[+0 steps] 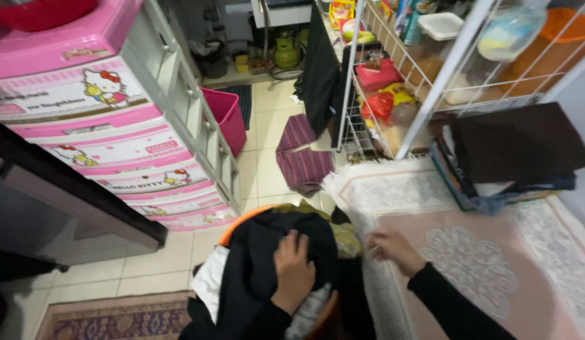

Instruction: The person irons a pair of brown trousers, a black garment, and a patterned shirt using an iron on a padded surface, then folds each item and places it onto a stack.

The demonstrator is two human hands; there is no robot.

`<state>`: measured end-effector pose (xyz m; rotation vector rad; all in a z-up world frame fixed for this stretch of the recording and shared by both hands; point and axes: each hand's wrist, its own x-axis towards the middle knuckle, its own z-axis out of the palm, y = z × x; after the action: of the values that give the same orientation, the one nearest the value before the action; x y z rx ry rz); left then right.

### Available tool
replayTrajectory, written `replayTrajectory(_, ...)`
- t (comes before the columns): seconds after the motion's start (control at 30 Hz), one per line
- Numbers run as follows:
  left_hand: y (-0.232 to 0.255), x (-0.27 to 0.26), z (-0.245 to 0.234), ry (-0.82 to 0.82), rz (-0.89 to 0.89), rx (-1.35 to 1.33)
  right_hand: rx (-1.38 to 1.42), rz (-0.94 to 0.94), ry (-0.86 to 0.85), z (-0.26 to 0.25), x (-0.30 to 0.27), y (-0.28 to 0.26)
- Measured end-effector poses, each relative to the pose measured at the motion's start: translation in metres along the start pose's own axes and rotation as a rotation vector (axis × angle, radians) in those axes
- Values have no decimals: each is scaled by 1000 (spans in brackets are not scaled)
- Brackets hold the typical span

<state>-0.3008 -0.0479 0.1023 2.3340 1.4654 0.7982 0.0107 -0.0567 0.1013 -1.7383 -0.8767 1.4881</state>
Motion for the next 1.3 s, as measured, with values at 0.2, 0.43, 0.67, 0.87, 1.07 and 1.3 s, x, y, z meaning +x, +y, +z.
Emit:
replayTrajectory(0.2,-65,23,-26,-513,-634,201,-368,-96,-217,84,44,21)
replayTrajectory(0.43,-165,-8,45,-155,-635,-266,-788,-404,-80,117,58,21)
replayTrajectory(0.67,-176,-13,29,-160,-661,-839,-969,-247,-17,160,31,-16)
replayTrajectory(0.87,-200,-21,27,-70,-702,-907,-619,-294,100,166,69,-3)
replayTrajectory(1.07,-241,-30,23,120,-781,-666,378,-267,71,115,104,-47)
replayTrajectory(1.3,-233,-31,23,-112,-835,-284,678,-286,56,62,74,-126)
